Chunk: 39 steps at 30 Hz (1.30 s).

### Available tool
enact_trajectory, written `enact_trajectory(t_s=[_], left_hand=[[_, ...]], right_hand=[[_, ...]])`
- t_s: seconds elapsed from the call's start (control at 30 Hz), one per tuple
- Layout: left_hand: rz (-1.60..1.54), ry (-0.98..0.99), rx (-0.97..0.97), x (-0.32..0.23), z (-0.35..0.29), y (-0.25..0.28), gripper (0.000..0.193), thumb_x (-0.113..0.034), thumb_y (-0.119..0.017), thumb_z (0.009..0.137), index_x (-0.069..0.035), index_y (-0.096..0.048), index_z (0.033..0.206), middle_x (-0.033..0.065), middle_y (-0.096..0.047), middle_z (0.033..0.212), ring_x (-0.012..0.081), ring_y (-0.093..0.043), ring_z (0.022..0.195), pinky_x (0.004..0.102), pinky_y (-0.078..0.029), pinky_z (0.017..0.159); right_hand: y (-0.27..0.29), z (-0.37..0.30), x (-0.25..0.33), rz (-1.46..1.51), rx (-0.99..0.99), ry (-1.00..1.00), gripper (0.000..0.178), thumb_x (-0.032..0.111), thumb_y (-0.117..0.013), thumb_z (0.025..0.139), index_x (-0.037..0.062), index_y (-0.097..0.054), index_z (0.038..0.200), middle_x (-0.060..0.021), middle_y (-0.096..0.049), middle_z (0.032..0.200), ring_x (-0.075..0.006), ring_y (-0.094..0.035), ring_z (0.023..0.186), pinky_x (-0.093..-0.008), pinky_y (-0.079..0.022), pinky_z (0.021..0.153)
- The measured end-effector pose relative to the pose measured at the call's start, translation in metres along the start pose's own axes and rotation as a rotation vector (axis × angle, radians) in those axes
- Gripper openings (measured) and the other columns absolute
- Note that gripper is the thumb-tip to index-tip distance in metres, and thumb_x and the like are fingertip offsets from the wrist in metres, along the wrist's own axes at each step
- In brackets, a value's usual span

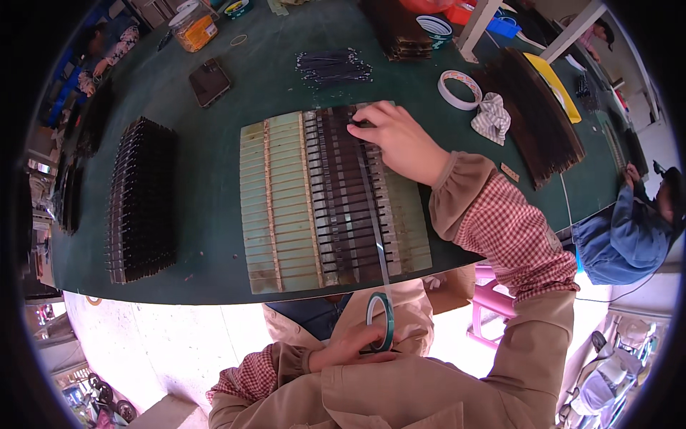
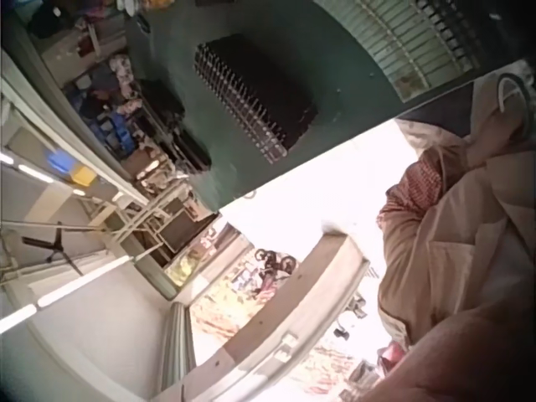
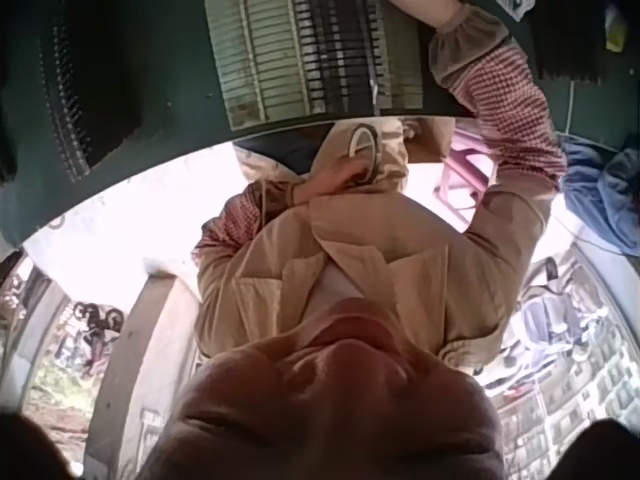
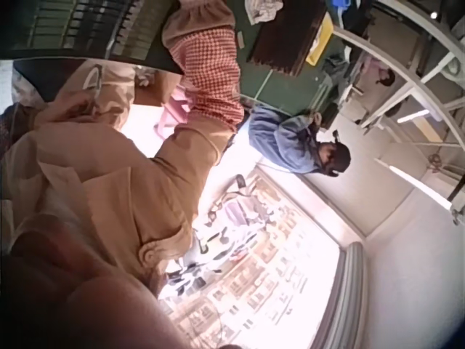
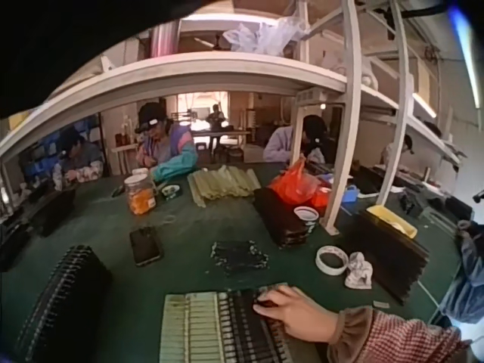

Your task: Placing small electronic components into a mounting rack and securing them with tape.

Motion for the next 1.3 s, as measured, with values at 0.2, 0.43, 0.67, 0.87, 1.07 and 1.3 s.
enact_trajectory(t_s=[0.2, 0.43, 0.67, 0.87, 1.07, 1.3], left_hand=[[-0.008, -0.076, -0.064, -0.003, -0.001, 0.0, 0.034, -0.016, -0.076, 0.083, -0.003, -0.06, 0.11, 0.0071, -0.06, 0.09, 0.0176, -0.058, 0.078, 0.0276, -0.045, 0.067], [-0.033, -0.014, -0.054, -0.002, -0.006, -0.002, 0.034, -0.016, -0.075, 0.083, -0.003, -0.06, 0.111, 0.0073, -0.061, 0.091, 0.0171, -0.058, 0.079, 0.0281, -0.046, 0.067], [0.041, -0.179, -0.159, -0.015, 0.0, 0.007, 0.025, -0.016, -0.075, 0.083, -0.007, -0.058, 0.099, 0.0077, -0.065, 0.087, 0.0184, -0.057, 0.068, 0.0307, -0.049, 0.067], [-0.033, -0.152, -0.186, -0.011, -0.004, 0.004, 0.024, -0.017, -0.076, 0.082, -0.006, -0.058, 0.092, 0.0093, -0.064, 0.087, 0.02, -0.056, 0.065, 0.032, -0.049, 0.065], [-0.044, -0.048, -0.041, 0.002, -0.006, -0.002, 0.035, -0.01, -0.073, 0.085, -0.002, -0.057, 0.114, 0.0087, -0.062, 0.097, 0.0174, -0.06, 0.082, 0.029, -0.048, 0.07], [-0.046, -0.102, -0.085, -0.001, -0.006, 0.0, 0.035, -0.01, -0.074, 0.083, -0.003, -0.058, 0.114, 0.009, -0.062, 0.096, 0.0204, -0.06, 0.082, 0.03, -0.048, 0.07]], right_hand=[[-0.004, -0.005, 0.014, -0.168, 0.011, 0.018, 0.048, -0.009, -0.055, 0.067, 0.0002, -0.063, 0.114, -0.0086, -0.057, 0.118, -0.028, -0.05, 0.114, -0.0368, -0.04, 0.097], [0.003, -0.013, 0.008, -0.052, 0.055, 0.002, 0.051, -0.009, -0.056, 0.068, 0.0031, -0.064, 0.117, -0.0089, -0.057, 0.121, -0.0288, -0.051, 0.113, -0.0371, -0.041, 0.095], [0.008, -0.017, 0.002, 0.057, 0.076, -0.045, 0.053, -0.011, -0.055, 0.066, 0.0001, -0.062, 0.117, -0.009, -0.056, 0.122, -0.0289, -0.05, 0.113, -0.0367, -0.041, 0.095], [0.006, -0.024, 0.032, 0.03, 0.03, -0.011, 0.053, -0.012, -0.054, 0.066, 0.002, -0.063, 0.116, -0.0096, -0.056, 0.122, -0.0285, -0.05, 0.113, -0.0377, -0.041, 0.094], [0.024, -0.021, 0.022, -0.023, 0.021, 0.001, 0.052, -0.011, -0.054, 0.066, 0.0016, -0.063, 0.116, -0.01, -0.056, 0.121, -0.0291, -0.05, 0.113, -0.0375, -0.041, 0.096], [0.025, -0.032, 0.011, 0.018, 0.062, -0.073, 0.06, -0.01, -0.055, 0.066, 0.0065, -0.061, 0.124, -0.0102, -0.057, 0.122, -0.0294, -0.049, 0.117, -0.038, -0.04, 0.1]])
Point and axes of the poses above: each hand's wrist, its own z-axis towards the middle knuckle, its own y-axis out of the back of the hand, x = y × z, the point moved 6 cm from there along z, towards the middle knuckle
